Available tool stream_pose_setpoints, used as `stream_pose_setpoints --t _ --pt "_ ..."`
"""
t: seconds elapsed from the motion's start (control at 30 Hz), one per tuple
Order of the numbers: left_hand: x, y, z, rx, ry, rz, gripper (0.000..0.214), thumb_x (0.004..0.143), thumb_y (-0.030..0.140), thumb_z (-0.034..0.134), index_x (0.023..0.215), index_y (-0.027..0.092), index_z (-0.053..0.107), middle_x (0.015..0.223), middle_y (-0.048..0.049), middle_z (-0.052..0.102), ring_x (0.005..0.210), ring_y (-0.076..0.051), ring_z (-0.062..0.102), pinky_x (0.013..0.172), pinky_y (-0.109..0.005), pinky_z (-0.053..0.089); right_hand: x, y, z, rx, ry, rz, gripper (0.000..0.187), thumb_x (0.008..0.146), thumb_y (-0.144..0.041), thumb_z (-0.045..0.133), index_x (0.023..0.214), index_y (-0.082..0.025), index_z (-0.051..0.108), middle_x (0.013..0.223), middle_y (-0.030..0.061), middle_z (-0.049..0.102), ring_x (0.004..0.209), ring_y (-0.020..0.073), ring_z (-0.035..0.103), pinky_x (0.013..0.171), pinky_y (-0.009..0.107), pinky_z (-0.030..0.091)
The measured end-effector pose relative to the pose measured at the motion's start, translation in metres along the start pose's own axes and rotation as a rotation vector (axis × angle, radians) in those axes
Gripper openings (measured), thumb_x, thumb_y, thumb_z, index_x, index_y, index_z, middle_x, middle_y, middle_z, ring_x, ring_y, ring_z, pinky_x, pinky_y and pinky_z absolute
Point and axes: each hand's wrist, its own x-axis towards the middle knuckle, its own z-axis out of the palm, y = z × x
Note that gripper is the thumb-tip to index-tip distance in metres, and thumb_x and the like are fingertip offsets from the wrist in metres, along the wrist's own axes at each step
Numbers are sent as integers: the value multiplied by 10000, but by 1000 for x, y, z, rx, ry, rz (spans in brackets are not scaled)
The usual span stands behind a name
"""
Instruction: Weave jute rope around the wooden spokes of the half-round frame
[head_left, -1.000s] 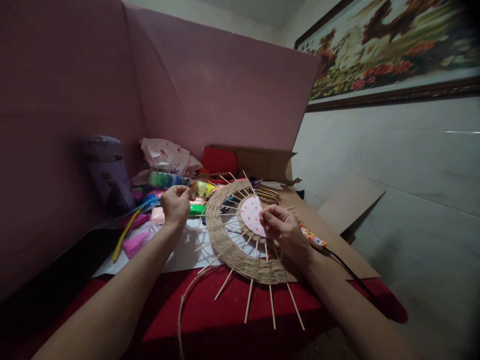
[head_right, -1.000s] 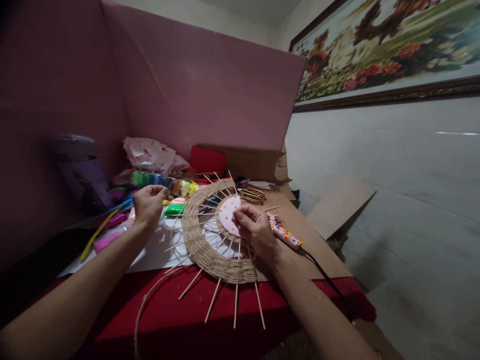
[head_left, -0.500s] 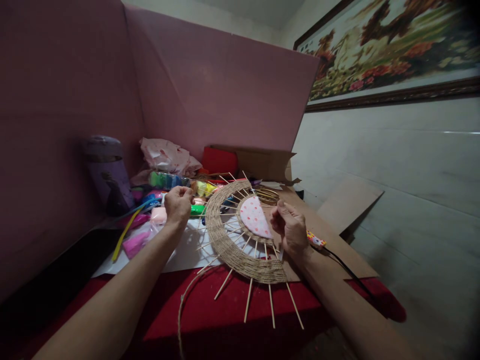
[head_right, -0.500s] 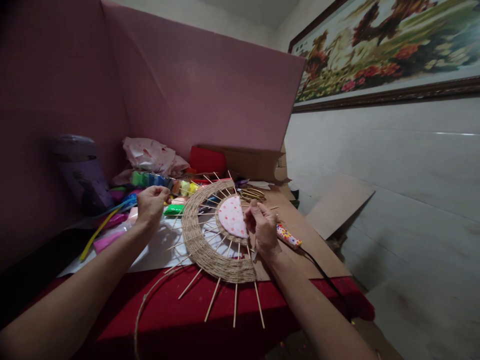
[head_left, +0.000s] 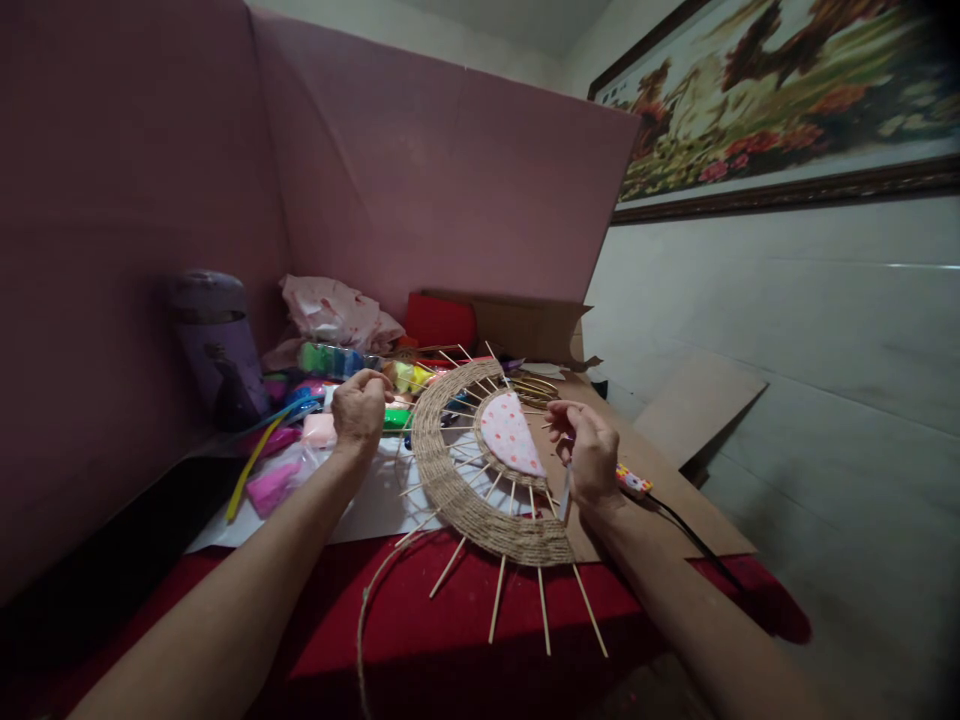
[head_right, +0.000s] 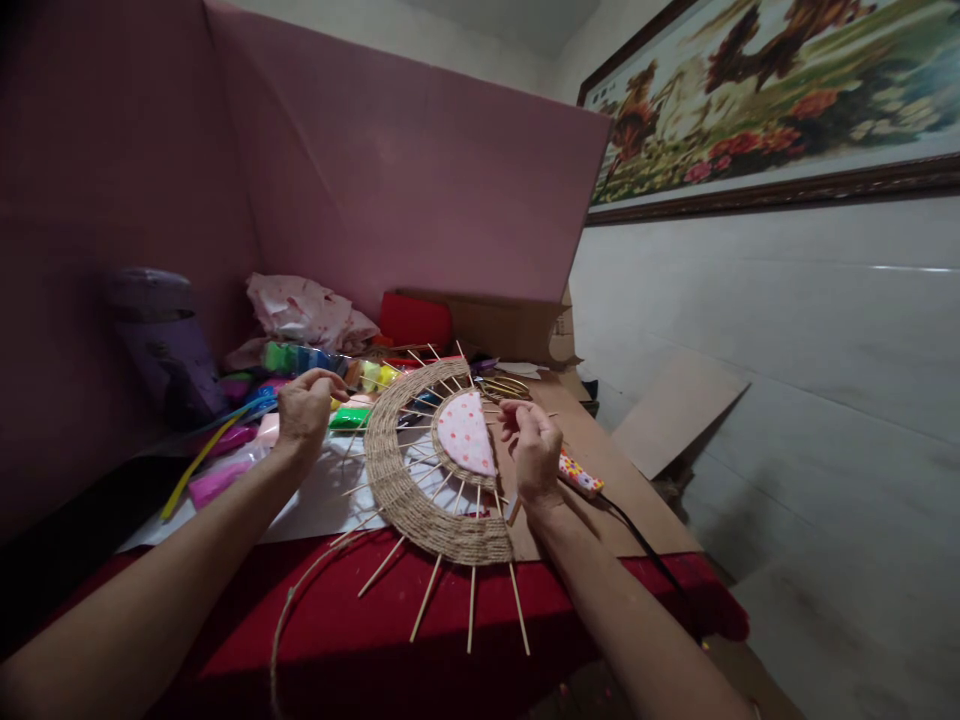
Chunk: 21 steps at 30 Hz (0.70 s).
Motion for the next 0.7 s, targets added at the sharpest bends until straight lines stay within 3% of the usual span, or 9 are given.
stream_pose_setpoints --t 0.1,0.23,0.4,0.5,0.6,0.7 --pt "0 2 -1 -27 12 14 206 648 246 428 531 184 587 517 1 588 568 -157 523 588 -259 379 -1 2 1 -80 -1 -50 269 775 -398 520 746 -146 606 607 5 556 453 75 412 367 191 257" --pt "1 4 2 -175 -29 -29 168 638 240 475 546 164 594 479 5 562 539 -143 498 589 -257 373 -3 5 1 -289 -42 -234 259 768 -395 577 668 -156 567 566 -23 498 483 84 410 440 214 313" --pt "-8 14 7 -340 -205 -28 181 652 279 533 670 129 633 488 19 566 509 -120 515 585 -248 401 7 -10 12 -485 -61 -423 183 754 -334 619 701 -168 563 616 -19 537 540 102 461 517 227 361" --pt "-17 25 7 -435 -346 -16 197 606 300 656 667 113 655 521 9 589 521 -101 509 587 -237 393 14 -29 28 -533 -192 -482 166 819 -324 544 748 -179 578 638 -9 580 573 112 509 558 233 371" --pt "-25 32 4 -522 -465 -40 200 561 278 735 637 116 646 558 2 609 536 -90 513 583 -224 388 15 -41 46 -627 -304 -567 265 843 -349 511 636 -186 544 542 -21 540 507 102 468 529 232 336" --pt "-31 35 3 -597 -597 -51 179 612 268 728 647 120 633 585 2 614 555 -80 519 593 -209 383 11 -38 57 -678 -301 -650 229 807 -343 567 640 -189 533 539 -29 519 497 98 440 526 235 322"
